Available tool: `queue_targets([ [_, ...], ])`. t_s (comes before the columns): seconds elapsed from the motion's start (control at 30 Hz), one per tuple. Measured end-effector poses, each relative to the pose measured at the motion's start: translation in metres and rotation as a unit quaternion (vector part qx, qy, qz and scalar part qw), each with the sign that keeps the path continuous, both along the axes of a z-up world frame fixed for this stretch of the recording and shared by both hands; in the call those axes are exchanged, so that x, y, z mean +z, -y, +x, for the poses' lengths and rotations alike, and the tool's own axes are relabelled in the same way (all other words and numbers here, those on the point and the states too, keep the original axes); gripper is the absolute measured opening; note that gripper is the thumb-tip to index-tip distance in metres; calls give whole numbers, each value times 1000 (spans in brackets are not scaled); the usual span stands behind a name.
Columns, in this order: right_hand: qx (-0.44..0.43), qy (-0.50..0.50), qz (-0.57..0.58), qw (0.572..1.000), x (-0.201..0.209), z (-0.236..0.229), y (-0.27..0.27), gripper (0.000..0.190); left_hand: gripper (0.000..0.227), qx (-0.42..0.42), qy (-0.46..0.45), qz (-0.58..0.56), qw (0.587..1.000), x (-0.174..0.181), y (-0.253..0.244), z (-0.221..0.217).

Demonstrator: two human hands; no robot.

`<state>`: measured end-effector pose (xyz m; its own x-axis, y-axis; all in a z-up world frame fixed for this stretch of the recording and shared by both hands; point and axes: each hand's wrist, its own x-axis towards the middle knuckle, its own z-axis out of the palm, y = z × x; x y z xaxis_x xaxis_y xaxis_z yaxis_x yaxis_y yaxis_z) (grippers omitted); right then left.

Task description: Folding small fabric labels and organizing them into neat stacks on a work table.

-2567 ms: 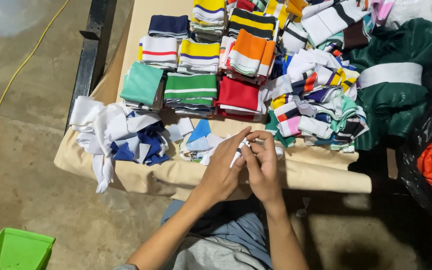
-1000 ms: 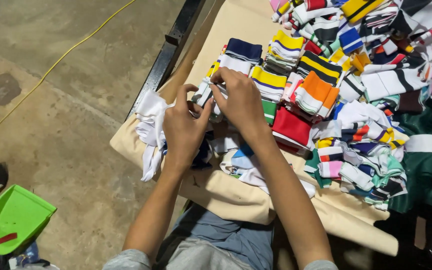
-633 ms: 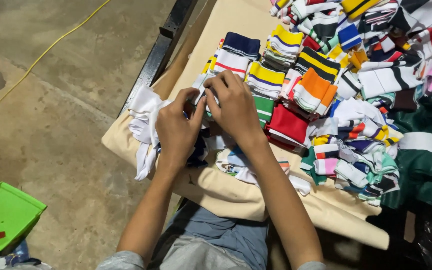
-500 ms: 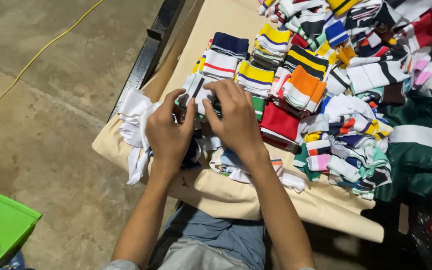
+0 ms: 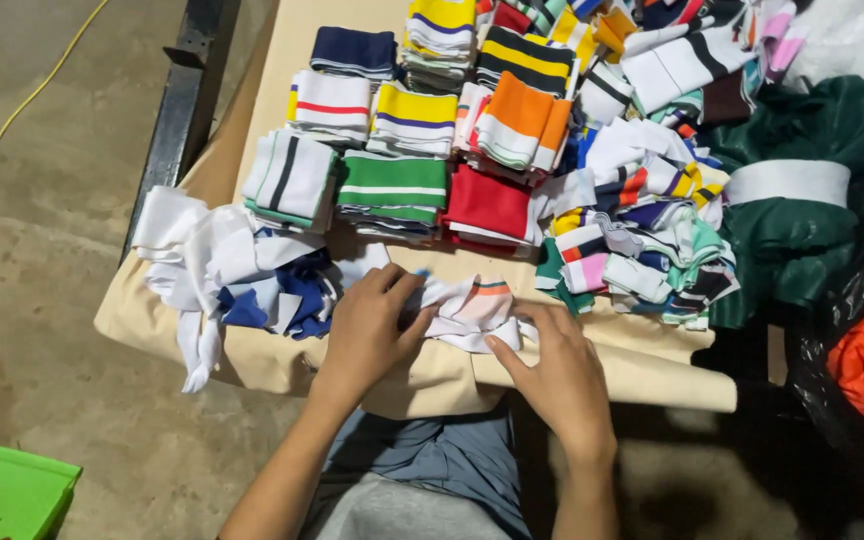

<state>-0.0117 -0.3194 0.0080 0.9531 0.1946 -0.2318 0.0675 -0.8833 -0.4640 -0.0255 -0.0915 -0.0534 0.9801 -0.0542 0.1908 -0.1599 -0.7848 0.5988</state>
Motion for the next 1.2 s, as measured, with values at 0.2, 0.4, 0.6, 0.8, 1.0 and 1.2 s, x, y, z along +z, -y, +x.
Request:
queue_targets([
  [0.2, 65, -80, 66, 992, -9, 11, -25, 34, 38, -37, -64, 16, 997, 9, -1, 2],
  [0.4, 19, -78, 98, 992, -7, 17, -26, 31, 23, -50, -44, 8, 998, 3, -2, 0],
  [0.6, -111, 41, 259, 959, -9, 11, -17, 12, 14, 7, 12, -128, 992, 26, -1, 3],
  [0.8, -122, 105, 387, 908, -44, 9, -7, 16, 23, 34, 42, -201, 978, 14, -3, -2],
  [1.0, -122, 140, 428, 884, -53, 8, -7, 14, 23, 7, 71, -242, 968, 20, -2, -3],
  [1.2, -109, 216, 385, 891, -50, 9, -8, 14, 21, -33, 75, -226, 971, 23, -6, -8],
])
